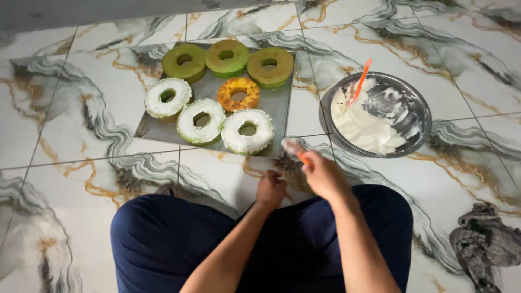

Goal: The person uses a spatula to spread white frosting onto several donuts arranged on a metal tray. The person scoops frosting from a metal bowl and applies it to each donut one at a time.

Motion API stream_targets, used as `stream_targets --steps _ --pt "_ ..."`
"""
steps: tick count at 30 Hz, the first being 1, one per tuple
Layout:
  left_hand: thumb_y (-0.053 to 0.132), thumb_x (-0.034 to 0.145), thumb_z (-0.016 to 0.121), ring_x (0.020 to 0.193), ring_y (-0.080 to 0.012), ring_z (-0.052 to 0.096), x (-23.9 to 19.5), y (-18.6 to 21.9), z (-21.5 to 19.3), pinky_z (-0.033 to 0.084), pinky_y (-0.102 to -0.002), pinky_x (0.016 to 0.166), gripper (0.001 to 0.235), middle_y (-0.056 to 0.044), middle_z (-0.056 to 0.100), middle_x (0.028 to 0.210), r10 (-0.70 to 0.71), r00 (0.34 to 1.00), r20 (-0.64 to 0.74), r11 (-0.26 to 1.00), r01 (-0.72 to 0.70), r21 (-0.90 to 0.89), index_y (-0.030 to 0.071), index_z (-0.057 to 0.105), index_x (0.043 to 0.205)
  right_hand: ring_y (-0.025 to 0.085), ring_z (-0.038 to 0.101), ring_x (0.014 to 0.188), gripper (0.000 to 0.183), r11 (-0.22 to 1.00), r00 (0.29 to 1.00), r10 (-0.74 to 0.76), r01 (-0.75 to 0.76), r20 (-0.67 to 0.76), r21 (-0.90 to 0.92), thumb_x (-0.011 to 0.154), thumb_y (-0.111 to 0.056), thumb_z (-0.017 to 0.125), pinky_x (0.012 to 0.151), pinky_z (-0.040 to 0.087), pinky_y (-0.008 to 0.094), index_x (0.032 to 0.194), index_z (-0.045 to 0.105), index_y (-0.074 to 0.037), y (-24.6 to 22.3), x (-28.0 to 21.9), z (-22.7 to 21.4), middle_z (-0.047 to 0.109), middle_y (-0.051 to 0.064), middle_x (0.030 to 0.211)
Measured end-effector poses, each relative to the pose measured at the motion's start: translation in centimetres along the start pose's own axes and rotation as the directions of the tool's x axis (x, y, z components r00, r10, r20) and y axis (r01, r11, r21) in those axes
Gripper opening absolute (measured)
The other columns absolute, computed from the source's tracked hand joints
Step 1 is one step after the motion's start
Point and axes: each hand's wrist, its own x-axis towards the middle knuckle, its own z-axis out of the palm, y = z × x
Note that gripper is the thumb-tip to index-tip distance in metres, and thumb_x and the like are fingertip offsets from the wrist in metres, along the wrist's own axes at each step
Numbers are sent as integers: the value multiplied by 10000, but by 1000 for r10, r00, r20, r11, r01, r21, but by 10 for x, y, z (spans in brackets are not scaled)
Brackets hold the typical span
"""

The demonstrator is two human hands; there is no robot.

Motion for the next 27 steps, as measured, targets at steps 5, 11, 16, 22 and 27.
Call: stream_targets --steps 5,11,16,22,27 --pt "288 812 711 1173 -388 570 -11 73 11 506 -514 891 426 -151 582 1283 261 962 -80 919 -223 325 106 611 1184 244 657 634 364 939 946 90 24 -312 343 965 -258 658 641 528 387 1309 621 -146 8 2 -50 714 173 769" --pt "244 892 636 1101 -337 645 36 89 12 539 -478 913 197 -96 702 1112 276 961 -26 798 -214 563 131 633 1054 89 452 562 248 85 973 223 47 -65 995 1039 -203 582 512 361 281 1282 596 -154 39 4 -83 633 45 822" --pt "168 908 550 962 -353 714 49 77 4 563 -501 819 210 -123 737 1033 263 963 52 750 -238 617 120 597 1107 108 497 589 125 46 831 509 235 -225 971 1055 -189 526 558 433 312 1168 556 -147 69 11 -93 666 68 894" --pt "272 913 574 899 -376 742 62 83 -12 572 -493 788 537 -205 739 964 18 997 75 750 -63 658 83 400 1385 108 508 623 72 -34 828 516 277 -221 960 1071 -190 517 580 440 312 1133 541 -163 75 13 -85 664 47 911" --pt "223 956 572 890 -341 755 58 28 -55 591 -450 758 351 -174 753 952 93 986 135 556 -164 815 82 476 1262 116 512 626 53 -14 845 493 246 -207 969 1071 -186 531 590 443 314 1123 541 -178 74 16 -85 655 45 910"
